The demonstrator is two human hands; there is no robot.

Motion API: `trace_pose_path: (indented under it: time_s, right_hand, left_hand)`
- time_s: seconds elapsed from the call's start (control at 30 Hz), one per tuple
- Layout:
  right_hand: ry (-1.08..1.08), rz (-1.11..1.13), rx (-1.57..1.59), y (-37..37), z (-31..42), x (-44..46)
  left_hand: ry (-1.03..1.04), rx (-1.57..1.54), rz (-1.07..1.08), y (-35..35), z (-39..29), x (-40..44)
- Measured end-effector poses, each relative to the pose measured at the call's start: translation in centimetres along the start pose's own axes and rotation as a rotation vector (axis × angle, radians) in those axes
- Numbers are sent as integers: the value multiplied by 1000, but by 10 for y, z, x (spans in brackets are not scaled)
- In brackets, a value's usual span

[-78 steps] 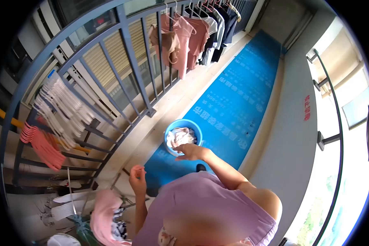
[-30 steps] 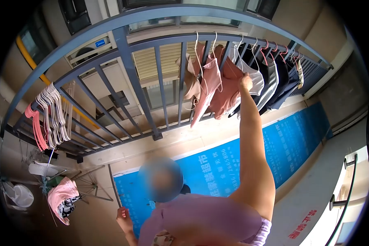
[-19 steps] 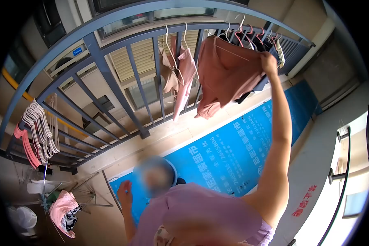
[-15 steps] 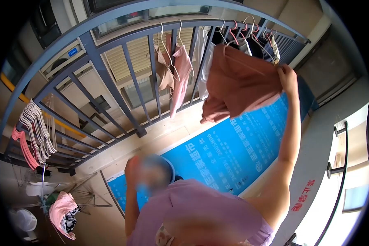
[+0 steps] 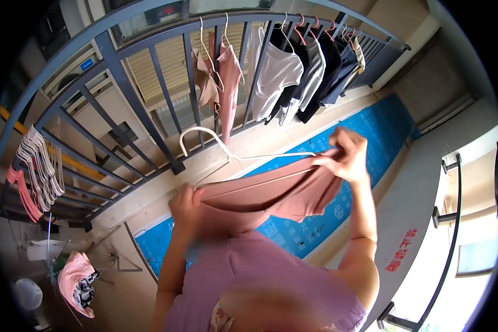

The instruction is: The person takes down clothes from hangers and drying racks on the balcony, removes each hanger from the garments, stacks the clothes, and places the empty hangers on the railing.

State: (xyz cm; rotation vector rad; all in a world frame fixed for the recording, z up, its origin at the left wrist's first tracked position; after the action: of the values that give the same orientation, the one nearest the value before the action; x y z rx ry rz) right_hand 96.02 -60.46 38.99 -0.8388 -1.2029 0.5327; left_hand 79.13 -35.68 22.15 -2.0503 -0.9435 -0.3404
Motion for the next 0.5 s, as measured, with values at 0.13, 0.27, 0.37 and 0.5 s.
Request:
trace_pose_path:
  time_s: [0.13, 0.27, 0.37, 0.5]
  right_hand:
    - [208, -206, -141, 87, 6, -7]
    - [109, -247, 297, 171, 23, -5]
    - [-8, 183, 845, 209, 55, 13]
    - [307, 554, 1383, 286, 72, 21]
  left_hand:
    - [-112, 204, -44, -68, -12, -16]
    - [-227, 500, -131, -137, -12, -45]
    - [-209, 637, -112, -188, 3, -71]
    - [-119, 670, 1, -226, 7, -100]
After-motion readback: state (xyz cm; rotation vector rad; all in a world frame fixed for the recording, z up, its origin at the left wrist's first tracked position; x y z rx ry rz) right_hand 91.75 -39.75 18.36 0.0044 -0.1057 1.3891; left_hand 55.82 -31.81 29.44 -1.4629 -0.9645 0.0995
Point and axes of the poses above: each hand's wrist, its own x-axis towards the middle knuckle, its own y-axis out of the palm, z = x × y, the point moved 9 cm from there along x, towards the middle knuckle, and after that the axes turned 5 degrees about -y, right-handed, at the moved point
